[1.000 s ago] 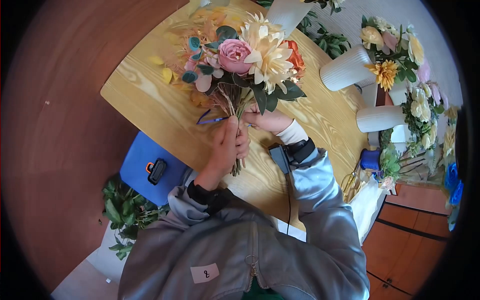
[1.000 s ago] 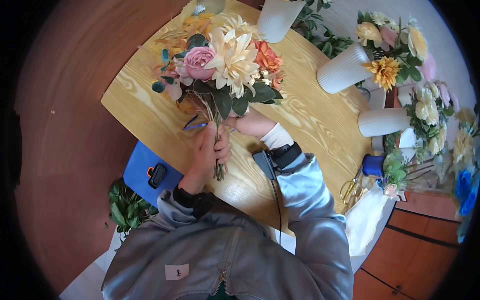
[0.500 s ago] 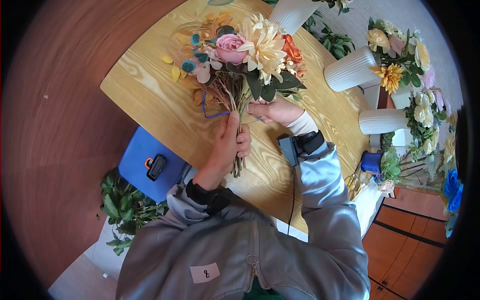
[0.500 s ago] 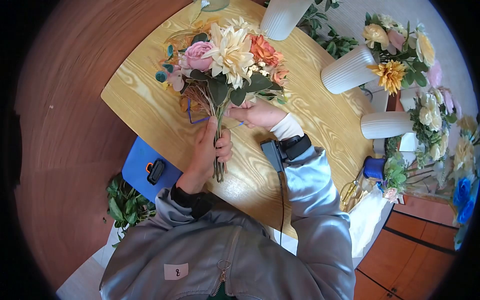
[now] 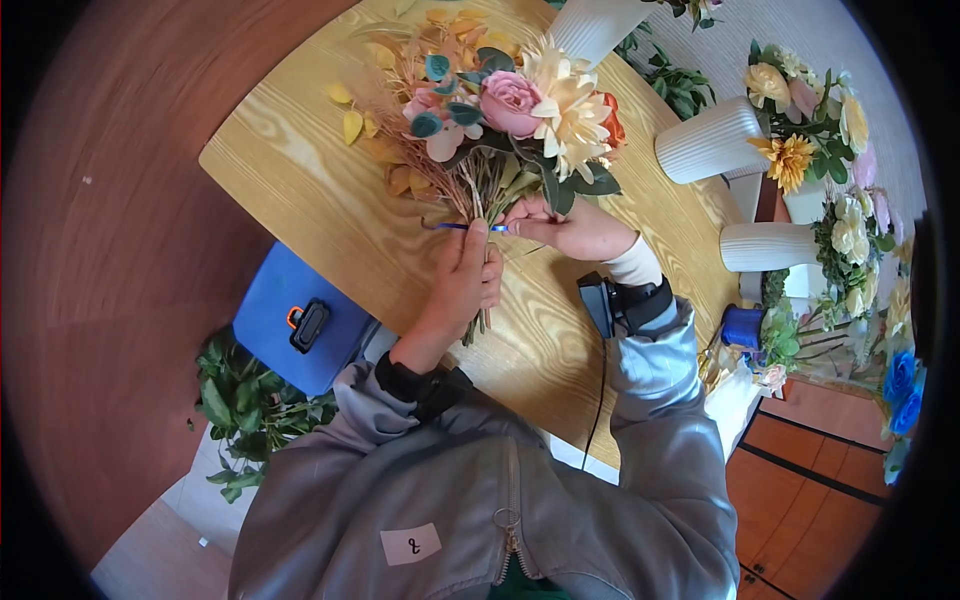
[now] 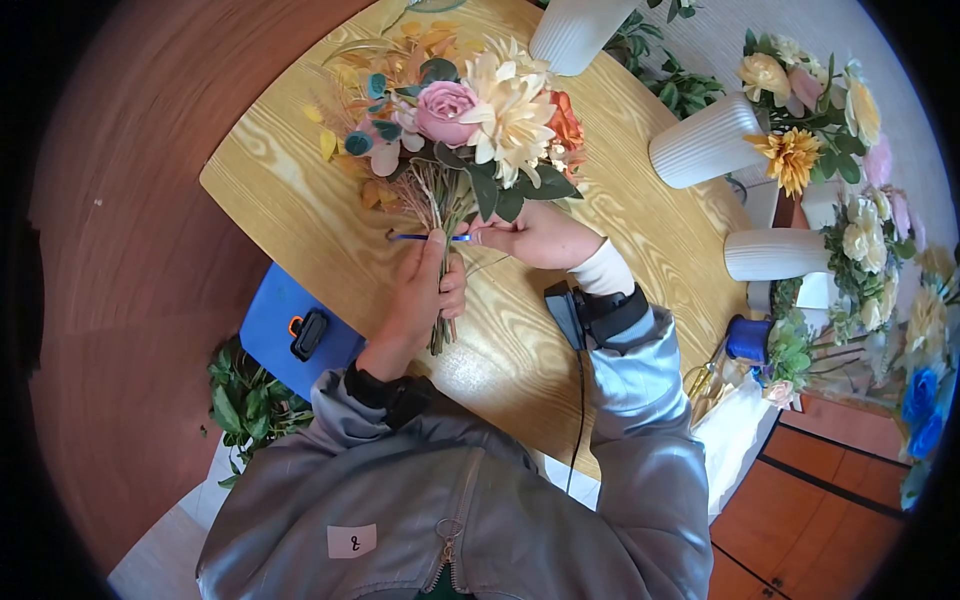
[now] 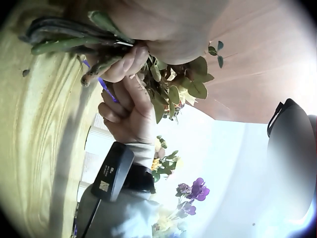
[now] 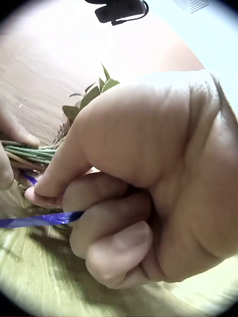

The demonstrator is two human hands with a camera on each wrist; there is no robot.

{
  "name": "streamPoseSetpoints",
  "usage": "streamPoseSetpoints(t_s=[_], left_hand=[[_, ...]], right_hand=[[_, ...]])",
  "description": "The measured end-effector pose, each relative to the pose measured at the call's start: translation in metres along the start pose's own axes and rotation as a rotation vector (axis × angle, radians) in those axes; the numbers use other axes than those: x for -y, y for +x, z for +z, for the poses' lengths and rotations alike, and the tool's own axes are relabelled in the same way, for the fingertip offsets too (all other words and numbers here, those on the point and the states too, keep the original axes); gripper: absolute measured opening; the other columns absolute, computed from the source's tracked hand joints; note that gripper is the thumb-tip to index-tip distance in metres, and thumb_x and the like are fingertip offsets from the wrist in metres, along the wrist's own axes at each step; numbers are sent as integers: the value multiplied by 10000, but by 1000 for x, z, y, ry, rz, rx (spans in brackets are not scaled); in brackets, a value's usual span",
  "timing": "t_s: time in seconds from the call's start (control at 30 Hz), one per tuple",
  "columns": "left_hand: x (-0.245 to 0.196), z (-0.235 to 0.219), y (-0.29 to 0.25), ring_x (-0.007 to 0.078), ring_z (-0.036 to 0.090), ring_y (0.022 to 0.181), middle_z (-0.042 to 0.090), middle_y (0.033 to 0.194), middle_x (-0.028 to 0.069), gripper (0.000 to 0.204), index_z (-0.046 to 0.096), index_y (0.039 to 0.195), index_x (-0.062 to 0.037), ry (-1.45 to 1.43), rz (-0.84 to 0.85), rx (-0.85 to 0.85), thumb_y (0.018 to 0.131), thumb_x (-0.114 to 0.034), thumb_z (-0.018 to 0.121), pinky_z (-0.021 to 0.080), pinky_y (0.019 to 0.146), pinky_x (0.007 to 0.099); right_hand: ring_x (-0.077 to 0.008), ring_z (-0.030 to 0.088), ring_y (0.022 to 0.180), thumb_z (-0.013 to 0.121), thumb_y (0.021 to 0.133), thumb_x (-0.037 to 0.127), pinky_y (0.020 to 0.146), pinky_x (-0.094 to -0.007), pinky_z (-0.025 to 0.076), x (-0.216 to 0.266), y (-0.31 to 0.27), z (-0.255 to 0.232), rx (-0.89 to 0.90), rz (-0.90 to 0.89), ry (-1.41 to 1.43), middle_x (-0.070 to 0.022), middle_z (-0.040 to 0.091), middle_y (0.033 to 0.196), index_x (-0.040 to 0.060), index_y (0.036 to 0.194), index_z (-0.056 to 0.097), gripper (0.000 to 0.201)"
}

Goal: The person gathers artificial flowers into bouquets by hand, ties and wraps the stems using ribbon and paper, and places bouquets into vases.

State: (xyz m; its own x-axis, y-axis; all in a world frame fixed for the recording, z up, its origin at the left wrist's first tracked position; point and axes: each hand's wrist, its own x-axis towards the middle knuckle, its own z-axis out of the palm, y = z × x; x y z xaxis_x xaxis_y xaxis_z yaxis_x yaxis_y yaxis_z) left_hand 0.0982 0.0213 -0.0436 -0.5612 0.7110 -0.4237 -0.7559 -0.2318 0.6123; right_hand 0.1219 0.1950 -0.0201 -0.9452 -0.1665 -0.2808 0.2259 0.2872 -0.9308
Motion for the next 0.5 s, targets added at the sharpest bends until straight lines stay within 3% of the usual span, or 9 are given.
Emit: streamPoseSetpoints(t_s=[0.07, 0.3, 0.37, 0.5], left_hand=[[5, -1, 2, 55, 272, 363, 311, 522, -38, 273, 395, 818, -112, 67, 3, -29, 910, -361, 330, 261, 347, 207], [17, 0, 6, 52, 303, 368, 341, 537, -27, 235, 373, 815, -83, 197, 100, -83, 912, -294, 338, 275, 327, 211], [23, -3, 7, 32, 292, 393, 330, 558, -37, 231, 377, 874, -109, 260, 162, -69, 917, -329, 320, 258, 334, 187], [32, -5, 14, 32, 297, 405, 332, 576, -35, 235, 373, 887, -101, 368, 316, -75, 922, -321, 299, 265, 337, 185]], right_hand=[[-33, 443, 666, 527, 837, 117, 610, -191, 373, 6, -5, 0, -29, 92, -135, 37, 532, 721, 16, 863, 568, 112], [-30, 393, 601, 537, 834, 156, 526, -191, 313, 37, -17, 12, -106, 142, -348, 41, 500, 670, 21, 835, 562, 138], [-141, 438, 485, 541, 794, 198, 482, -277, 367, 39, -12, 17, -119, 24, -285, -72, 478, 544, 19, 775, 564, 181], [-43, 370, 535, 509, 841, 145, 473, -209, 301, 42, -3, 26, -101, -13, -237, 35, 457, 579, 5, 811, 561, 152]])
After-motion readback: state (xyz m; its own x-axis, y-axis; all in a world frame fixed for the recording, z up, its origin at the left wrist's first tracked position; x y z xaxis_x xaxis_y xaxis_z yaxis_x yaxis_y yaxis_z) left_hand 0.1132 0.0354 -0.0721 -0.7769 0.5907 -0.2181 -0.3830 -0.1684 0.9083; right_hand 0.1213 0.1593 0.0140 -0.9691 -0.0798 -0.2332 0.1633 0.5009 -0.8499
